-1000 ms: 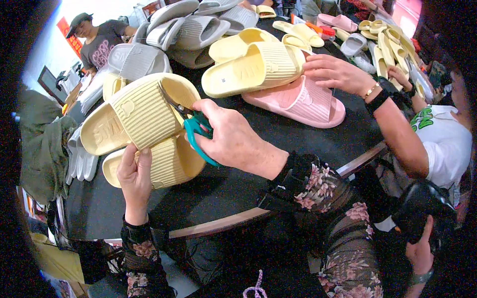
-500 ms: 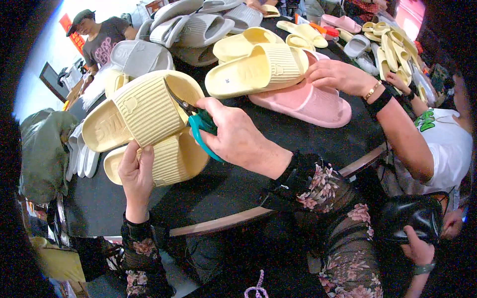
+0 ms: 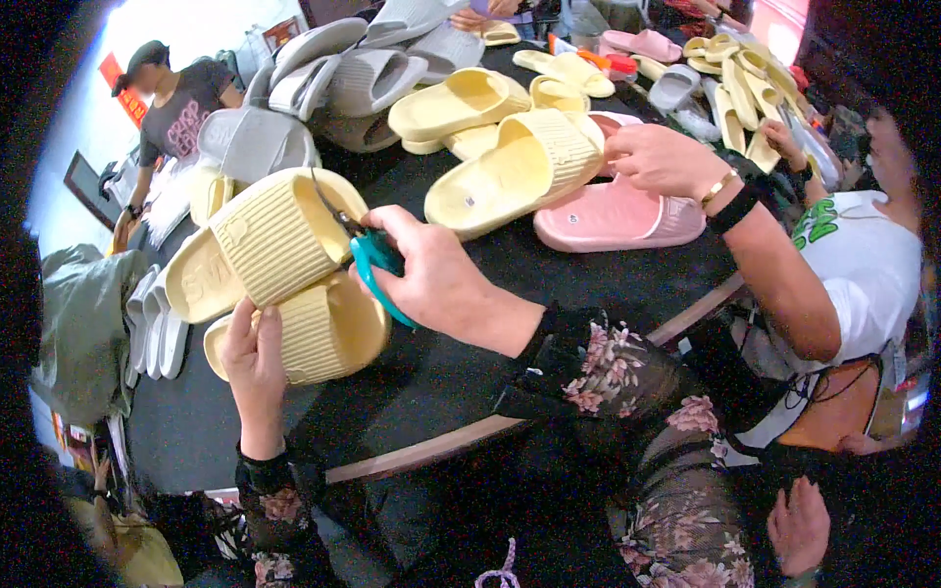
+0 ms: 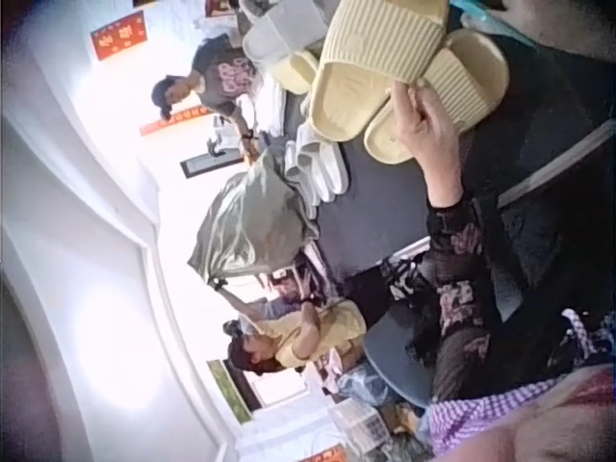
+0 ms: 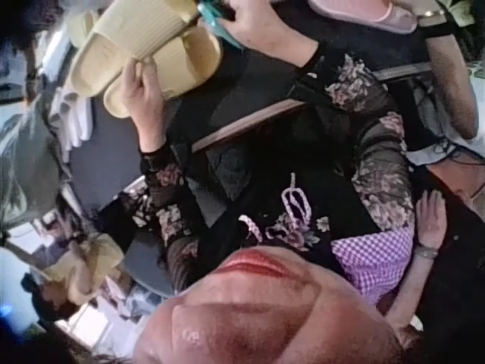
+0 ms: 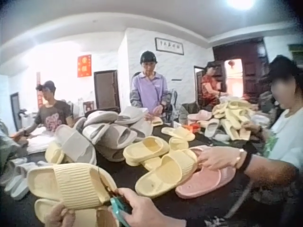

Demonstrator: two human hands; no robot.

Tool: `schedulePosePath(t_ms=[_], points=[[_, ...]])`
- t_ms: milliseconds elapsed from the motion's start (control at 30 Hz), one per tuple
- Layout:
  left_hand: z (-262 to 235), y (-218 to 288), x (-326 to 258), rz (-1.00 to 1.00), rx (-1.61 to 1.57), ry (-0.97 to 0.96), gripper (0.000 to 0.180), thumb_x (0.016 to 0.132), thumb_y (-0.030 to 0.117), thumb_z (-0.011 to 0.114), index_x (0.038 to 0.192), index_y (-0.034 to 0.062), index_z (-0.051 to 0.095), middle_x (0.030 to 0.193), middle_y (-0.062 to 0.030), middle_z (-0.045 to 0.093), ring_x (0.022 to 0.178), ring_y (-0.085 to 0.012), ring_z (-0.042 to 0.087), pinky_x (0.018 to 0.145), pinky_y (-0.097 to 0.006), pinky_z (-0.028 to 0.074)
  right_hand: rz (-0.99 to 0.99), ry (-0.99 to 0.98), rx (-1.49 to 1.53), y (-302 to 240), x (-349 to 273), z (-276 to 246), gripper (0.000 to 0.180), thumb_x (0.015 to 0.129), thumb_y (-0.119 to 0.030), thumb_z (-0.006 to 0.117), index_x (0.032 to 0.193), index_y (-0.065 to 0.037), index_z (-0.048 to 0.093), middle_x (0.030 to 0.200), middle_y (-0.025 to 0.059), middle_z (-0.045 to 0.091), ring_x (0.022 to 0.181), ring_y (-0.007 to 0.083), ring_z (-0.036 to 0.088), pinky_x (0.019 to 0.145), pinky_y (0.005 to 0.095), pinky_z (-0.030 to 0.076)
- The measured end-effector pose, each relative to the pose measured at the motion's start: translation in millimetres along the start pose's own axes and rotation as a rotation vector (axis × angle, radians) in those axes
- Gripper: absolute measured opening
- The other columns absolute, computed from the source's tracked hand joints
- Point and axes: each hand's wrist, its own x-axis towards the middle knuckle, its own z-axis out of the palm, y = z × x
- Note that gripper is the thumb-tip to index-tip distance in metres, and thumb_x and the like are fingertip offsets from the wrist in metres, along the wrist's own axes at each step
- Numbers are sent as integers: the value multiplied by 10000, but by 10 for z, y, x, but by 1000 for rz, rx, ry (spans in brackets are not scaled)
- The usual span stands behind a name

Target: Trimming excess material from manufactured slides/sandals using snips or scissors.

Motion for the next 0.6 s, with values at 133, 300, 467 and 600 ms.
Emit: schedulePosePath(t_ms=[133,300,467,600], points=[[70,9,28,-40,-161,33,284,937,43,518,1209,-38,517,1006,-58,634,882,-80,566,780,-215,450,83,17,129,54,-14,-15,378,812,-139,695,1099,38,524,797,138,649,710,131,621,646,296,501],[44,6,36,-102,-234,24,300,952,68,496,1233,-35,494,1064,-85,626,914,-83,573,791,-222,455,254,0,111,25,39,-98,389,833,-152,683,1134,28,513,793,67,621,681,72,571,609,247,480],[-31,24,104,-195,-324,50,303,948,65,500,1233,-38,498,1008,-91,642,891,-86,591,784,-224,460,344,-47,16,279,96,-155,412,844,-212,672,1141,28,515,711,14,583,545,49,502,484,218,421],[15,53,233,-112,-371,162,288,939,57,509,1205,-54,520,1013,-88,639,890,-94,596,770,-226,466,448,-90,63,321,121,-186,405,827,-215,684,1105,43,543,728,36,604,549,73,527,484,224,434]])
